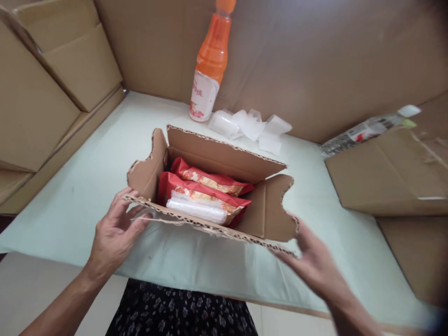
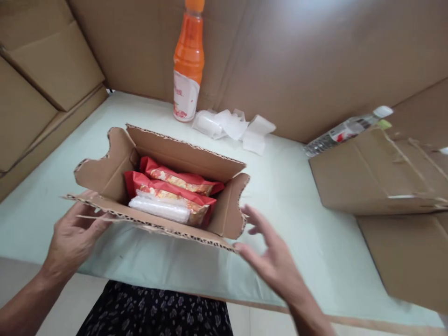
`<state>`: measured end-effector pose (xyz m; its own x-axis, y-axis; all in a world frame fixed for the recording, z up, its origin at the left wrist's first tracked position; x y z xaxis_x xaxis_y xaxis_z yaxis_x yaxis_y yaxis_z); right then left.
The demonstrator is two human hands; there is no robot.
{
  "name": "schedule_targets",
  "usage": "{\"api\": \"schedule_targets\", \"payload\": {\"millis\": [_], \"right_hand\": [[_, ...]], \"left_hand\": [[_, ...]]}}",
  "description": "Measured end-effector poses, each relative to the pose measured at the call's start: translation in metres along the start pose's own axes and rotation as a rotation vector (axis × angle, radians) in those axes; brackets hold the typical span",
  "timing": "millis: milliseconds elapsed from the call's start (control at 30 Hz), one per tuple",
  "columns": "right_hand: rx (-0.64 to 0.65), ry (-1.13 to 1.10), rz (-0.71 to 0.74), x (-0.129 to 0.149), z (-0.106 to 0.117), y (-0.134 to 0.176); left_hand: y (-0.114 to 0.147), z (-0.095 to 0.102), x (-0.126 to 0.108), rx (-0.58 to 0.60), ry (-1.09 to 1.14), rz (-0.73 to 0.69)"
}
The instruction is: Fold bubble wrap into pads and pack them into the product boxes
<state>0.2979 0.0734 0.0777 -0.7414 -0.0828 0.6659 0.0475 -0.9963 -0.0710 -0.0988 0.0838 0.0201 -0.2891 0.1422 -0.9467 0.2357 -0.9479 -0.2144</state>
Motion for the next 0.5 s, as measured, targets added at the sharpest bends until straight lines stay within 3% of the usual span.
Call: {"api": "schedule_targets", "payload": {"millis": [100,200,267,333,400,500], "right_hand": [[0.043,-0.026,0.042,0.010,-0.061,-0.011],[-0.007,-0.098,0.096,0.033,-0.083,-0.057],[-0.027,-0.161,0.111,0.035,-0.077,-0.081],[-0.065,-0.197,0.061,0.017,-0.060,-0.085],[-0.130,-0.166,-0.056,-0.020,-0.036,-0.065],[-0.221,-0.051,-0.205,-0.073,0.001,-0.004]], "left_hand": [[-0.009,-0.007,0.010,-0.027,0.056,0.099],[-0.032,-0.014,0.006,-0.085,0.110,0.061],[-0.046,-0.027,-0.003,-0.097,0.142,0.006],[-0.055,-0.053,-0.015,-0.048,0.177,-0.047],[-0.053,-0.090,-0.024,0.086,0.219,-0.057],[-0.036,-0.144,-0.033,0.338,0.229,-0.021]]}}
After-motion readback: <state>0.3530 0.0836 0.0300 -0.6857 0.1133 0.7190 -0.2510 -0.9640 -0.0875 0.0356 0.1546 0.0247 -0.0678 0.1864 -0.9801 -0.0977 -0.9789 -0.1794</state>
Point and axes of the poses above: each hand's wrist, its own y-axis away from the middle knuckle, its own z-axis out of the back of the hand, x = y × z, the point moved 9 cm from there along -y, towards the middle knuckle, and after that the axes turned 6 degrees about -z, right-handed, at the moved point
